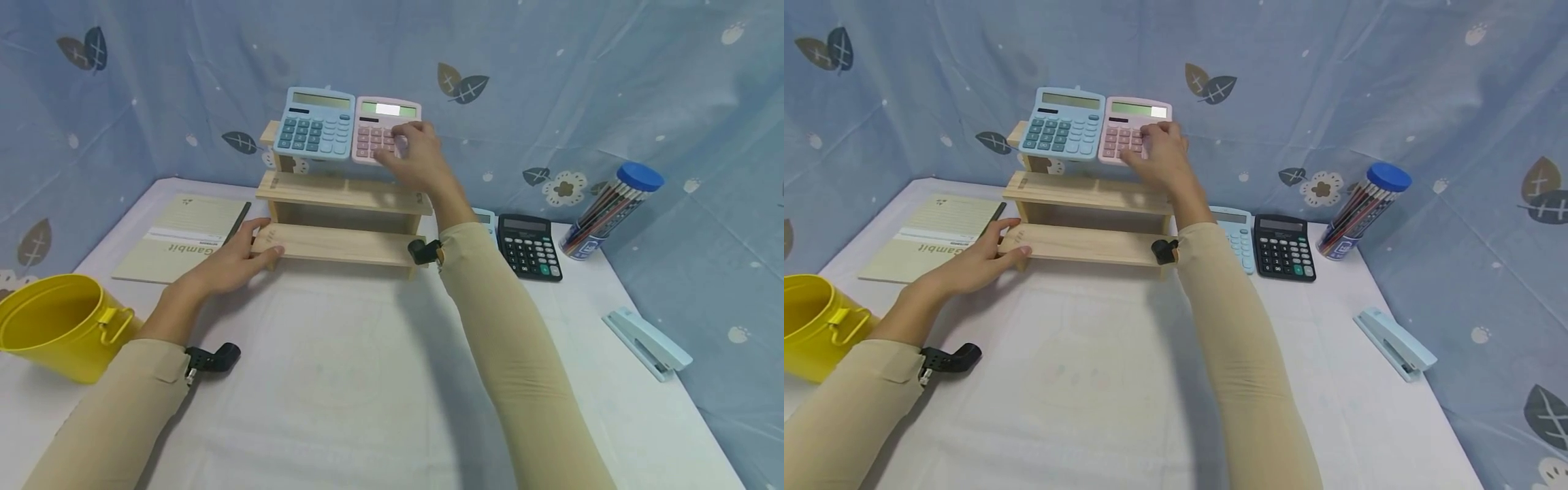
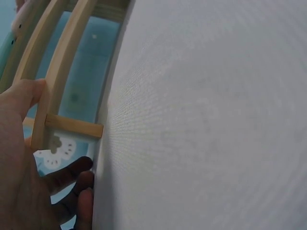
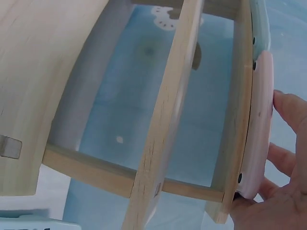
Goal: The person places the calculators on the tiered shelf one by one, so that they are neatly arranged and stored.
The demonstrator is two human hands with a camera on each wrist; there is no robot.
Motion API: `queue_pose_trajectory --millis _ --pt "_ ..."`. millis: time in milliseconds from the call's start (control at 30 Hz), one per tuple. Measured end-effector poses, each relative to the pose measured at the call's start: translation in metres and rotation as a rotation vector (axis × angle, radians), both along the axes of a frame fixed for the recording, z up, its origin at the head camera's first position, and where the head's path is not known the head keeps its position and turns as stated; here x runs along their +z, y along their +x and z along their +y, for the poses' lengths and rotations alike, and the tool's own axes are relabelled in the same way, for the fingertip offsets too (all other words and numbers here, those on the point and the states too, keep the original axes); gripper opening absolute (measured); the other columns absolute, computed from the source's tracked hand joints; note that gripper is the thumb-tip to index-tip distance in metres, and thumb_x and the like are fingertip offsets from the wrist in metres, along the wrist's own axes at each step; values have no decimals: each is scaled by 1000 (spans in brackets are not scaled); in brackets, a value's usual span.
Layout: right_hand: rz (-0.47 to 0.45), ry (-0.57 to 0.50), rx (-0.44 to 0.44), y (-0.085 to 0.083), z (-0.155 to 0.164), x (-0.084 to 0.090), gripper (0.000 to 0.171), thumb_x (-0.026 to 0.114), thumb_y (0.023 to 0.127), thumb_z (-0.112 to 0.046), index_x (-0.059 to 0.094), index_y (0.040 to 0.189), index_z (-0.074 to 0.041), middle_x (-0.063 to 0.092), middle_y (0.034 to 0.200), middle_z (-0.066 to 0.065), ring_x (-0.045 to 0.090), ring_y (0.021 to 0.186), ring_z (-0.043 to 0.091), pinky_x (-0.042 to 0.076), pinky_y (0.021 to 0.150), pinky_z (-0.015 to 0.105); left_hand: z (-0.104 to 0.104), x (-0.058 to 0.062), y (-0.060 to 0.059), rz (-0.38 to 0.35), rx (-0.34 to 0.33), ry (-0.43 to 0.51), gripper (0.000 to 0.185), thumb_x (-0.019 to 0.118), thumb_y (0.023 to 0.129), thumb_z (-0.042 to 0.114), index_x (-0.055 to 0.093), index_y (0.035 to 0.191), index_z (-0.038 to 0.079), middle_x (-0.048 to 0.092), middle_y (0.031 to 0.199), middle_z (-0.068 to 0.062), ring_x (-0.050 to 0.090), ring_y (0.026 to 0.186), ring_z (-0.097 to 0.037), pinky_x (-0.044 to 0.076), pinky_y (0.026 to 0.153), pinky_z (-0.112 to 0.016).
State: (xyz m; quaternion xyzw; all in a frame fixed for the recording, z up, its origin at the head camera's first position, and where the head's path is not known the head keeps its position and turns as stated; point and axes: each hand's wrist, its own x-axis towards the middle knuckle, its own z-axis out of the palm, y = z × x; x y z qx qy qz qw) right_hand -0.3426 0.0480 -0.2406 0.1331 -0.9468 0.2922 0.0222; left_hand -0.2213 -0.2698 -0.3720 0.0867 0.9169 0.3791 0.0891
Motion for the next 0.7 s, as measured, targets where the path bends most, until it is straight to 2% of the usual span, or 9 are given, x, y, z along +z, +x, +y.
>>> queue_pose_trajectory --millis 433,700 --pt "-2 -8 10 2 -3 -2 64 60 101 -47 43 155 -18 19 167 4 19 154 24 26 124 43 0 -2 1 1 4 7 89 48 106 51 -2 164 7 22 160 -38 30 147 -52 24 116 -68" --pt "22 -66 -1 4 1 -5 76 53 103 -54 23 164 -22 14 169 5 17 156 25 23 125 44 1 -2 1 10 -1 10 88 49 106 50 -1 164 7 23 160 -38 31 146 -52 25 116 -68"
